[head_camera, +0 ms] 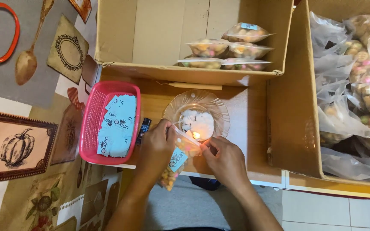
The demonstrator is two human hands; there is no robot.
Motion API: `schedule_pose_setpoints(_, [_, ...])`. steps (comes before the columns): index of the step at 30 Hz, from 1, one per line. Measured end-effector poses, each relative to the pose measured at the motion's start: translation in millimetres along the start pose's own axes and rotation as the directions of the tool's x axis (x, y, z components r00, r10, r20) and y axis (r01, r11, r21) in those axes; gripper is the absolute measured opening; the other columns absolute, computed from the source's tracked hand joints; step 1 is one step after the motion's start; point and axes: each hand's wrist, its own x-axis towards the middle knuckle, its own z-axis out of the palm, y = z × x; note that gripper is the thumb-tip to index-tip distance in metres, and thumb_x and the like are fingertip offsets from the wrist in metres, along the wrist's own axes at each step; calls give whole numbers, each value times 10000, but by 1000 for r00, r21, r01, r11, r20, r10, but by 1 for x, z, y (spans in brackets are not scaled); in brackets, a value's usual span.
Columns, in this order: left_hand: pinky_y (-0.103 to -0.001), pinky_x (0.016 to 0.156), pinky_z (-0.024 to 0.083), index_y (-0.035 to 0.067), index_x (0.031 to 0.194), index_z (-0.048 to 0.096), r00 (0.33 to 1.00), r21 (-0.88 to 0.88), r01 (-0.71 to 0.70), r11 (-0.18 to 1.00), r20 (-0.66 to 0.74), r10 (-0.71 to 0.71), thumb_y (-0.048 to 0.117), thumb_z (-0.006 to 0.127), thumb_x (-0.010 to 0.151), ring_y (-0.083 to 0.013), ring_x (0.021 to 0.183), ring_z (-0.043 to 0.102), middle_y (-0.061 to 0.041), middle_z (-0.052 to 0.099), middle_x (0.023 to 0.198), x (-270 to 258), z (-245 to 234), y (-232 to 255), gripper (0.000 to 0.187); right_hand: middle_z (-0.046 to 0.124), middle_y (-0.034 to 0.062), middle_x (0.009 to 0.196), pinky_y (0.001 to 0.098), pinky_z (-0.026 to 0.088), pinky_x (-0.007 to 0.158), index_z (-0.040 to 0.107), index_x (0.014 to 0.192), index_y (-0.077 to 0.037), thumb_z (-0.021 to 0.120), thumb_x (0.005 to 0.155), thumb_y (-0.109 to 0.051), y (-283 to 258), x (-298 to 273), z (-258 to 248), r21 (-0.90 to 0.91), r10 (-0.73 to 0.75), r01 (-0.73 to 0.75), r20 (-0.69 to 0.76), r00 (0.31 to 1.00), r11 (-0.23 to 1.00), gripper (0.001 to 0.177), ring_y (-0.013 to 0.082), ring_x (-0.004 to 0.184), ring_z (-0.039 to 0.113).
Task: Sealing small plastic snack bags using a candle flame and packing them into a cardboard box.
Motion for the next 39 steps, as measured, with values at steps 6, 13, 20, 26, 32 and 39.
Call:
schedule_pose_setpoints(6, [-399,537,553,105,846,625,997,37,-64,997,-31,65,163,590,978,-350,587,688,-132,610,595,4,2,7,149,552,51,623,392,529,572,737,737,-140,707,898,-294,5,-2,8,-199,-86,74,-50,995,977,225,282,669,637])
schedule_pose_setpoints(13, [-401,544,556,109,848,641,999,62,-14,998,46,11,192,584,986,-342,590,706,-116,640,616,7,8,5,171,540,30,635,395,534,607,707,739,-162,707,889,-327,7,0,6,-195,-47,41,-30,998,980,223,270,701,636])
schedule_pose_setpoints(20, [-402,555,561,115,841,629,993,107,34,994,108,-46,204,564,982,-338,617,721,-119,650,627,11,15,5,179,545,32,645,402,532,620,694,749,-160,691,893,-317,7,1,0,-181,-19,21,10,1000,983,213,273,719,638])
schedule_pose_setpoints(26, [-388,535,567,109,844,648,990,145,48,988,127,-67,184,573,977,-332,607,730,-120,658,604,12,12,15,171,572,13,644,367,550,617,707,754,-186,689,896,-334,10,2,-3,-216,-35,38,18,999,976,206,240,707,654])
schedule_pose_setpoints(32, [-408,528,564,103,841,652,982,136,78,988,160,-99,189,583,961,-339,604,732,-121,668,597,12,13,18,163,610,9,640,354,552,605,737,759,-178,686,915,-330,11,1,-4,-183,-41,41,4,999,982,224,230,697,673])
schedule_pose_setpoints(39, [-444,548,570,96,856,668,981,142,83,986,162,-106,183,600,950,-363,610,735,-134,685,605,12,9,30,145,624,20,655,361,563,611,750,797,-175,663,932,-336,10,-3,-12,-191,-27,33,33,999,981,227,242,706,682])
